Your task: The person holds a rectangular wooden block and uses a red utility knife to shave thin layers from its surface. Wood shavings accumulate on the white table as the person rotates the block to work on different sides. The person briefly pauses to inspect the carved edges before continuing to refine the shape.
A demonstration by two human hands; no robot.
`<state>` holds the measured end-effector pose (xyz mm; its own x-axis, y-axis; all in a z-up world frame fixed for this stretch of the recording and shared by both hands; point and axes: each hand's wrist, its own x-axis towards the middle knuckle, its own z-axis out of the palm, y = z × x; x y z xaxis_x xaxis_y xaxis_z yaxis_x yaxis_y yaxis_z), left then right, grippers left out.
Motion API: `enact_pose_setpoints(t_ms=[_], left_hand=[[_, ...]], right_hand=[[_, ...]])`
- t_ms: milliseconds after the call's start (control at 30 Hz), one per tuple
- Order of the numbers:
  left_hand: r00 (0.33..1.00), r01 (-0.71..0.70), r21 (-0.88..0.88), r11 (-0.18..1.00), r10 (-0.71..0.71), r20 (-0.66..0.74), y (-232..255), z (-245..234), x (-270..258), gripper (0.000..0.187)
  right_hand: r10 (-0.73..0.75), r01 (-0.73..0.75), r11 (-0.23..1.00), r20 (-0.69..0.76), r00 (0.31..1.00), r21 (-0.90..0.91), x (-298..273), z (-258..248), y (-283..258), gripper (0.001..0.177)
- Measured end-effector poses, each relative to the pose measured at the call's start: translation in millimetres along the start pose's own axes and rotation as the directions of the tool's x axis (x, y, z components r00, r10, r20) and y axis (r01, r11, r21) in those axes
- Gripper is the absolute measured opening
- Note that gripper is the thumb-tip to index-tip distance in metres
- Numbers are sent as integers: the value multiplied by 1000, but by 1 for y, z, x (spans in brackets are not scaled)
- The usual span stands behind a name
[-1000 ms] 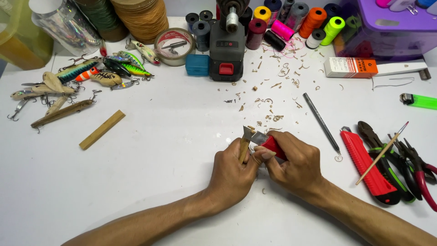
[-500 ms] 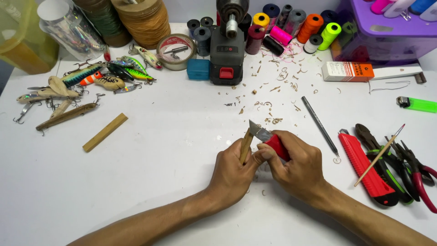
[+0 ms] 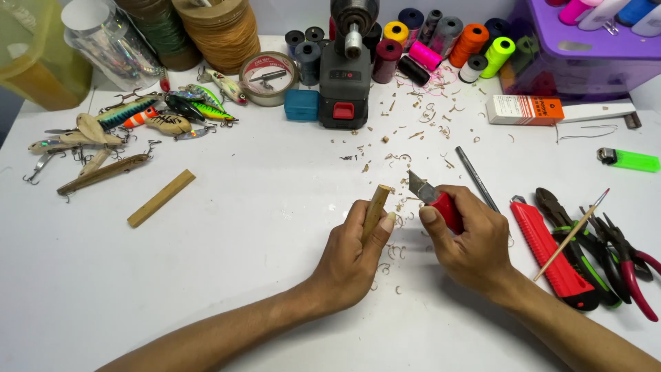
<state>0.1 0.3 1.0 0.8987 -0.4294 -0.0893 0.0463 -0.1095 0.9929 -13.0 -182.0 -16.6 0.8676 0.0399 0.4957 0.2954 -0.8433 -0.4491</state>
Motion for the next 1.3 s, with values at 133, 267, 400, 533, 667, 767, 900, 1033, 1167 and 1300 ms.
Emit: enact_pose_setpoints(t_ms=[133,267,400,533,667,767,900,1033,1167,1300], left_hand=[[997,73,17,997,-73,5,3,-7,2,26],[994,-90,-22,996,91,54,1,-19,6,27],[924,360,-297,885,-294,243,20,-29,12,31],[925,366,-316,875,-305,228,26,-34,14,65],[928,333,-185,925,-287,236,30,-38,11,76],[930,315,-116,942,-282,235,28,-39,9,78],[919,324,-96,941,-288,270,26,-41,4,78],[905,355,-164,920,-295,306,14,-36,2,76],[891,375,-215,902,-287,351,-7,-28,0,61],[933,284,52,957,-288,214,17,-21,-10,49]], right_hand=[[13,-14,1000,24,1000,20,1,-7,-1,39],[129,-138,981,78,989,135,1,-19,-4,39],[227,-215,974,255,940,-76,-10,-32,-7,41],[273,-252,961,279,921,-109,-27,-42,-1,37],[227,-200,971,246,942,-130,-41,-49,4,38],[214,-195,976,271,938,-98,-45,-51,2,37],[258,-243,966,304,917,-86,-46,-49,-3,39],[291,-279,957,315,903,-84,-42,-44,-14,37],[149,-137,988,235,961,-65,-40,-31,-17,38],[-81,93,991,122,989,-99,-37,-11,-18,33]])
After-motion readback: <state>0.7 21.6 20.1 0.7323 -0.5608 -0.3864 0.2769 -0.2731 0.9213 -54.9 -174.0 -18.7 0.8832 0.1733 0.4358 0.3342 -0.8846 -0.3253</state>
